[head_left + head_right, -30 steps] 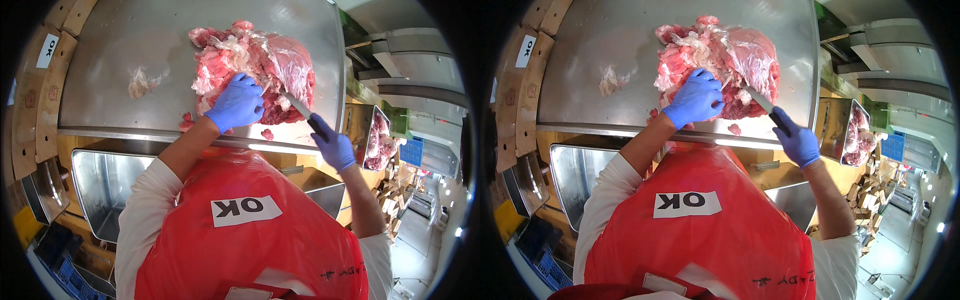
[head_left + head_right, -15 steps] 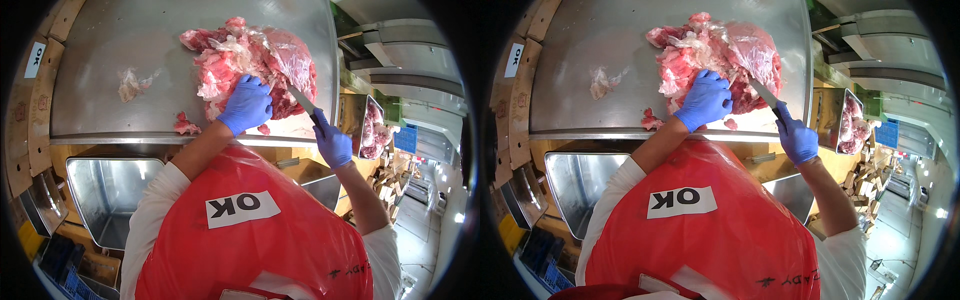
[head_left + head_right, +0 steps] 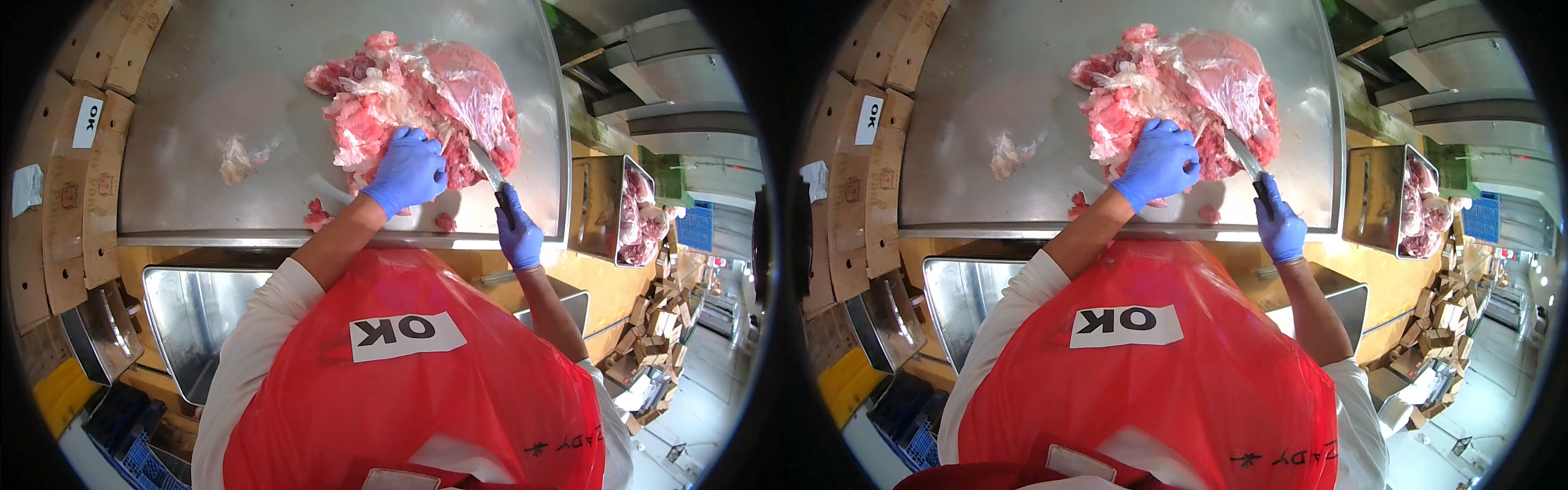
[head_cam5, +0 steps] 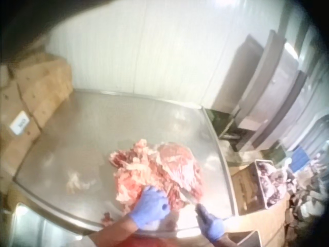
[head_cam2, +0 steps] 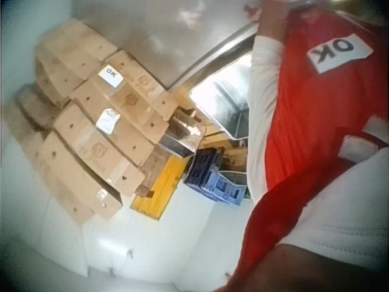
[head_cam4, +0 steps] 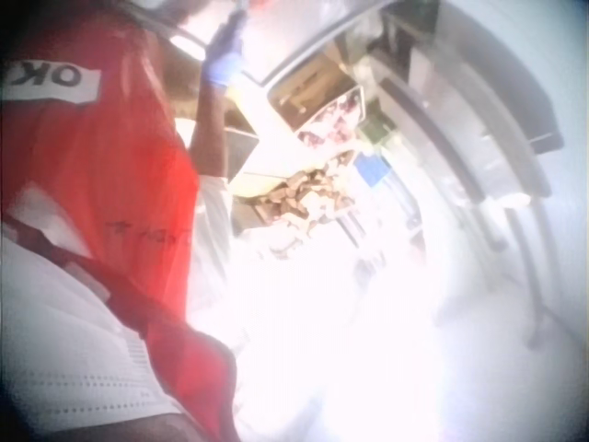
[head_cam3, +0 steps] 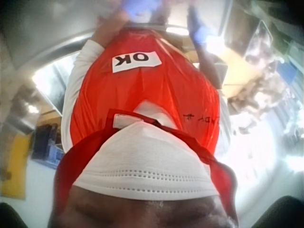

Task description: The person uses a knife to trim fat and connective tissue from a large piece of raw meat on a stainless steel table. They repeatedly cut and pull away sections of fat, repositioning the meat as needed.

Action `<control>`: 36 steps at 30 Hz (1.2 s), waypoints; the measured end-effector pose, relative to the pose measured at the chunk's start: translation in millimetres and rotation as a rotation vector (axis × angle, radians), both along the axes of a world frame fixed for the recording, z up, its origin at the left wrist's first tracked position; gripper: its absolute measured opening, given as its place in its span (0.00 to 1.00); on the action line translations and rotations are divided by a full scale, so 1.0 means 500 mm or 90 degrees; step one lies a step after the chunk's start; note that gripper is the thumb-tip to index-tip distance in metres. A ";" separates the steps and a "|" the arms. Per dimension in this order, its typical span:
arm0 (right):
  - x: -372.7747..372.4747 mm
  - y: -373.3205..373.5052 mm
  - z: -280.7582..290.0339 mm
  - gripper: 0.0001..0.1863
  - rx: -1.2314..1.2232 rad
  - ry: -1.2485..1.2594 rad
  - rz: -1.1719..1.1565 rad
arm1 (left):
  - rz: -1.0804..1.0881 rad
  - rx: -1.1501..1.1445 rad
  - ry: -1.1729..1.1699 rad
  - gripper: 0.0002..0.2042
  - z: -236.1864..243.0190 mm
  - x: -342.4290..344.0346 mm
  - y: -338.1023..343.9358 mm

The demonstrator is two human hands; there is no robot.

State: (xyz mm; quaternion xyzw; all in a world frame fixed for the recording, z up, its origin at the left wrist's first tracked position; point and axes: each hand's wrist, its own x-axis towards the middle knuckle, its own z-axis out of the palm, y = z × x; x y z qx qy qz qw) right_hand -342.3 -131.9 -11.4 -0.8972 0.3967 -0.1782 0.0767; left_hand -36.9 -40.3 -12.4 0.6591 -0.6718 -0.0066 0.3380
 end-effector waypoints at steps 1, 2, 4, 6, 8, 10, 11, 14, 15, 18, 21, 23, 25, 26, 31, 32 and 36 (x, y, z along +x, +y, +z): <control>0.006 0.007 -0.011 0.35 0.022 -0.034 -0.001 | 0.006 -0.005 -0.009 0.07 -0.005 0.000 0.000; 0.007 0.008 -0.029 0.35 0.017 -0.074 0.007 | 0.010 -0.012 -0.016 0.07 -0.005 -0.004 -0.001; 0.012 0.015 -0.059 0.34 0.008 -0.153 0.021 | 0.012 -0.010 -0.029 0.07 -0.003 -0.008 -0.003; 0.012 0.026 -0.071 0.34 0.050 -0.127 -0.021 | 0.010 0.010 -0.040 0.08 0.001 -0.008 -0.002; 0.023 0.027 -0.079 0.34 0.018 -0.146 -0.024 | 0.013 0.012 -0.048 0.09 0.000 -0.010 -0.006; 0.029 0.027 -0.083 0.35 -0.019 -0.161 -0.011 | 0.014 0.008 -0.050 0.09 0.002 -0.012 -0.009; 0.018 0.019 -0.074 0.35 -0.016 -0.129 -0.021 | 0.014 0.003 -0.048 0.08 0.003 -0.014 -0.009; 0.012 -0.001 0.029 0.35 -0.018 -0.027 0.015 | 0.079 -0.064 -0.028 0.07 -0.006 -0.015 -0.018; 0.012 -0.003 0.075 0.34 -0.030 0.008 0.019 | 0.106 -0.093 -0.016 0.08 -0.010 -0.020 -0.022; 0.000 -0.011 0.165 0.29 -0.154 0.061 0.136 | 0.129 -0.033 0.014 0.10 0.021 -0.030 -0.019; 0.023 0.013 0.253 0.25 -0.208 0.182 0.150 | 0.116 0.011 -0.075 0.14 0.023 -0.043 -0.013; 0.031 0.038 0.281 0.24 -0.225 0.299 0.142 | 0.113 -0.039 -0.074 0.15 0.016 -0.062 -0.007; 0.063 0.052 0.309 0.25 -0.220 0.361 0.132 | 0.093 0.011 -0.070 0.13 0.018 -0.080 -0.011; 0.090 0.059 0.331 0.25 -0.219 0.392 0.128 | 0.084 0.036 -0.069 0.12 0.026 -0.085 -0.013; 0.299 0.058 0.414 0.14 -0.158 0.620 0.169 | 0.108 0.008 -0.043 0.11 0.015 -0.092 -0.014; 0.337 0.045 0.440 0.14 -0.149 0.662 0.205 | 0.114 0.011 -0.043 0.11 0.018 -0.081 -0.010; 0.420 -0.014 0.516 0.13 -0.098 0.780 0.209 | 0.105 -0.014 -0.028 0.10 0.034 -0.092 0.000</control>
